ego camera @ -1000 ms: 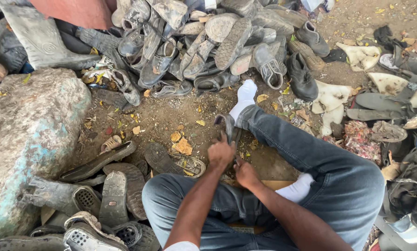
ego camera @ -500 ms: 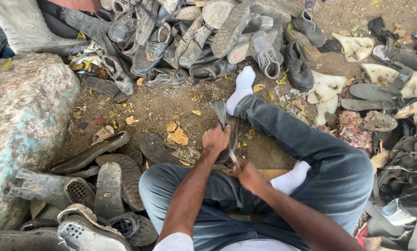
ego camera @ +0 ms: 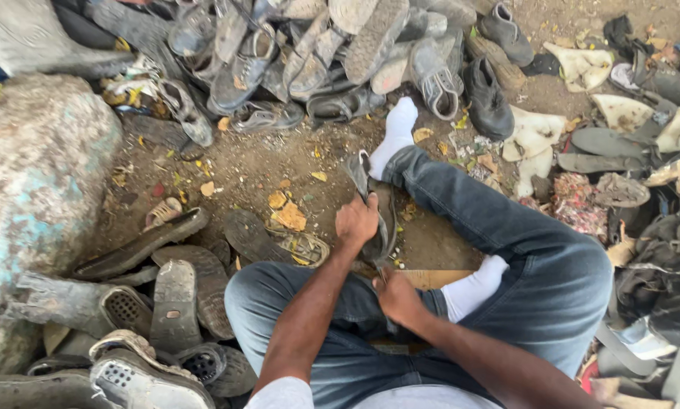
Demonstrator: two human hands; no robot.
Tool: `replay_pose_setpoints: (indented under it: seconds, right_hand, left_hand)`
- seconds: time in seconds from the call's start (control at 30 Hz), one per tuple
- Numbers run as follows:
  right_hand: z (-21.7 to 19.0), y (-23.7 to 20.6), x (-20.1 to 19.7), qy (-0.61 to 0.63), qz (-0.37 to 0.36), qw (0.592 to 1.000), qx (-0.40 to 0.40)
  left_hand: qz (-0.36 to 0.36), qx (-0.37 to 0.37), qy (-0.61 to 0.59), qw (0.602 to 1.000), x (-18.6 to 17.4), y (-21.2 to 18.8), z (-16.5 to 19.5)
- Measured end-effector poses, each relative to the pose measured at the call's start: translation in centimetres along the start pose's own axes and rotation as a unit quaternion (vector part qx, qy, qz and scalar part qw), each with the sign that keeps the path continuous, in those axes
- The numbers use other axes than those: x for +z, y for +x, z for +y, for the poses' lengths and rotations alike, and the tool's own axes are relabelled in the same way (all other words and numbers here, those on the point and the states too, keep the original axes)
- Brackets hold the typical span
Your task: The person sits on the ground surrounded by discarded shoes and uses a knife to scrape and separate parts of a shoe. The person repeatedly works on the same shoe, removing material and discarding pieces.
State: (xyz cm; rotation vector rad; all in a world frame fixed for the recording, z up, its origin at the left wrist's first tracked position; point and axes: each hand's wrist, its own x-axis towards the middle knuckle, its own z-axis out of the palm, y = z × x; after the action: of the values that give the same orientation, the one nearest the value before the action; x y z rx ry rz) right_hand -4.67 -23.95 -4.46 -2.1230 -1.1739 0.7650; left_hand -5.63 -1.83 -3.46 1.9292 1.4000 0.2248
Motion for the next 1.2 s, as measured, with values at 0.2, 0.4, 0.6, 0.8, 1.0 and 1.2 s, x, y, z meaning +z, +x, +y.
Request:
replay_pose_setpoints:
  seconds: [0.2, 0.4, 0.6, 0.8, 1.0, 1.2]
  right_hand:
    - [-4.8, -4.1, -3.0, 0.02, -0.116, 0.989, 0.091]
    - [-6.5, -1.0, -2.8, 0.048, -0.121, 0.963, 0.235]
    - [-4.3, -1.0, -2.6, -0.044, 0.029, 0.997, -0.056]
    - [-2.5, -1.2, -7.4, 0.036, -0.018, 0.995, 0.094]
    - [-2.9, 11.7, -8.8, -0.078, -0.028, 0.991, -0.107]
    - [-5.2, 17.6, -7.0, -0.155, -0.046, 0.976, -0.149]
  left_hand:
    - [-0.007, -0.028, -0.067, 0.997, 0.3, -0.7, 1.0]
    - [0.028, -0.06, -0.135, 0.989, 0.9, -0.4, 0.5]
    - [0.028, -0.086, -0.178, 0.98, 0.3, 1.0, -0.1]
    - [0.023, -0.208, -0.316, 0.925, -2.1, 1.4, -4.1]
    - [0.121, -0.255, -0.208, 0.936, -2.4, -0.7, -2.8]
    - [0.128, -0.201, -0.107, 0.965, -3.6, -3.2, -0.2]
